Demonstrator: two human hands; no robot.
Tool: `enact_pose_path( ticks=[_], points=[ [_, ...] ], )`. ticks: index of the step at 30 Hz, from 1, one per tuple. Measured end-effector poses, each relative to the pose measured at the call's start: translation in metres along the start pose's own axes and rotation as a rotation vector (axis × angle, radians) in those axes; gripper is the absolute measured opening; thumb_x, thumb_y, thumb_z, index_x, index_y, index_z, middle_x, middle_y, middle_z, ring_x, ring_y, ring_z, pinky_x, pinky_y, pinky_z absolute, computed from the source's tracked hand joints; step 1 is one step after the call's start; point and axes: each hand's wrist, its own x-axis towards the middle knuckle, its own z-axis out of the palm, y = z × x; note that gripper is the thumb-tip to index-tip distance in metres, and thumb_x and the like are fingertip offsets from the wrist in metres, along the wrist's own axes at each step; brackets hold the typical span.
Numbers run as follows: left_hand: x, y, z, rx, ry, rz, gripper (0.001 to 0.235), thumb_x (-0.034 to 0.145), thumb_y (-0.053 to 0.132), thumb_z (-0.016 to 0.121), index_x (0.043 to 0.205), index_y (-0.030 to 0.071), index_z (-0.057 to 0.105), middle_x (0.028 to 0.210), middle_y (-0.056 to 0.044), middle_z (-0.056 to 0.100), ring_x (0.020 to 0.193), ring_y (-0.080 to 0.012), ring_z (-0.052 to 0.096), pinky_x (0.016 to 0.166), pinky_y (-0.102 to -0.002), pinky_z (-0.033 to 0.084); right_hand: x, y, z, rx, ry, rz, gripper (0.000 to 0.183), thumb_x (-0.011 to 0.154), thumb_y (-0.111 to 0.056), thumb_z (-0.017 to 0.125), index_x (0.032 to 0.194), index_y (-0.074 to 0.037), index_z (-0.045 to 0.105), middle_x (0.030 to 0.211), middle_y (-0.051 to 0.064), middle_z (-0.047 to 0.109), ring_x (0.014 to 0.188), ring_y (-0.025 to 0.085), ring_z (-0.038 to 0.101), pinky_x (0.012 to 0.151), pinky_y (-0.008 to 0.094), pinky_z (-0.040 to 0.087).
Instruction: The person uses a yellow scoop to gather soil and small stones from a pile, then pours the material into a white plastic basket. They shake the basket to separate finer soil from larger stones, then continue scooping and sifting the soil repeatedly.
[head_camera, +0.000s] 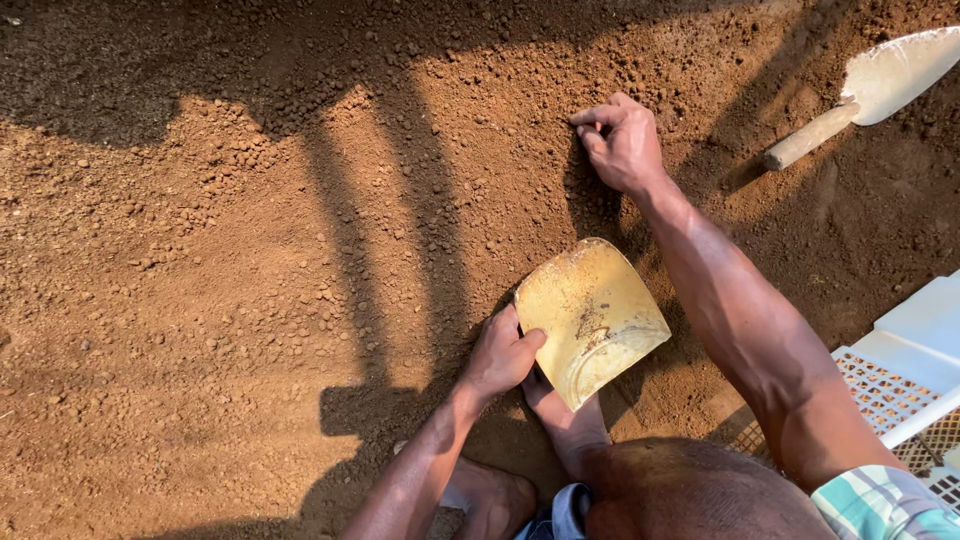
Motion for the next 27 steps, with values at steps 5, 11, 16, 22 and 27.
enact_pose_path(
  ticks=[5,11,16,22,27],
  points=[
    [0.001,0.001,0.003,-0.016,-0.011,-0.007,0.044,0.084,0.01,0.059,0.127,0.0,0.062,0.117,-0.015,0.075,0.111,-0.0249,0.072,0.096,-0.037,0.054,-0.002,-0.004,0.004,-0.061,0.07,-0.046,0.018,0.096,-0.011,0.073,0.111,-0.017,0.082,0.089,0.004,0.061,0.078,0.015,0.055,0.068,0.034,0.053],
    [0.003,-0.001,0.004,0.004,-0.016,0.051,0.043,0.085,0.01,0.06,0.127,0.0,0.064,0.117,-0.016,0.076,0.111,-0.0247,0.073,0.097,-0.038,0.055,0.0,-0.008,0.005,0.017,0.085,0.001,0.016,0.093,-0.019,0.078,0.107,-0.011,0.08,0.095,0.007,0.068,0.078,0.016,0.063,0.069,0.035,0.056],
    [0.005,0.001,0.005,-0.012,-0.018,0.021,0.044,0.085,0.01,0.06,0.127,0.0,0.063,0.118,-0.016,0.075,0.111,-0.0247,0.073,0.096,-0.038,0.055,0.002,-0.007,0.009,-0.085,0.168,-0.14,0.013,0.095,-0.019,0.08,0.099,-0.007,0.08,0.09,0.01,0.07,0.08,0.02,0.067,0.071,0.041,0.057],
    [0.005,0.008,0.004,0.031,-0.034,-0.076,0.042,0.086,0.012,0.06,0.126,-0.001,0.063,0.116,-0.016,0.075,0.109,-0.0239,0.073,0.095,-0.038,0.055,0.002,-0.017,-0.009,0.41,0.0,0.055,0.005,0.095,-0.01,0.071,0.092,-0.007,0.074,0.085,0.003,0.07,0.07,0.009,0.061,0.063,0.027,0.053],
    [0.01,0.011,-0.002,-0.054,-0.025,-0.127,0.041,0.087,0.013,0.06,0.125,-0.001,0.063,0.116,-0.014,0.075,0.108,-0.0224,0.072,0.095,-0.038,0.055,-0.016,-0.029,-0.041,1.198,-0.237,0.277,0.013,0.104,-0.008,0.067,0.091,-0.007,0.068,0.071,-0.002,0.06,0.05,0.003,0.043,0.045,0.019,0.033]
  ],
)
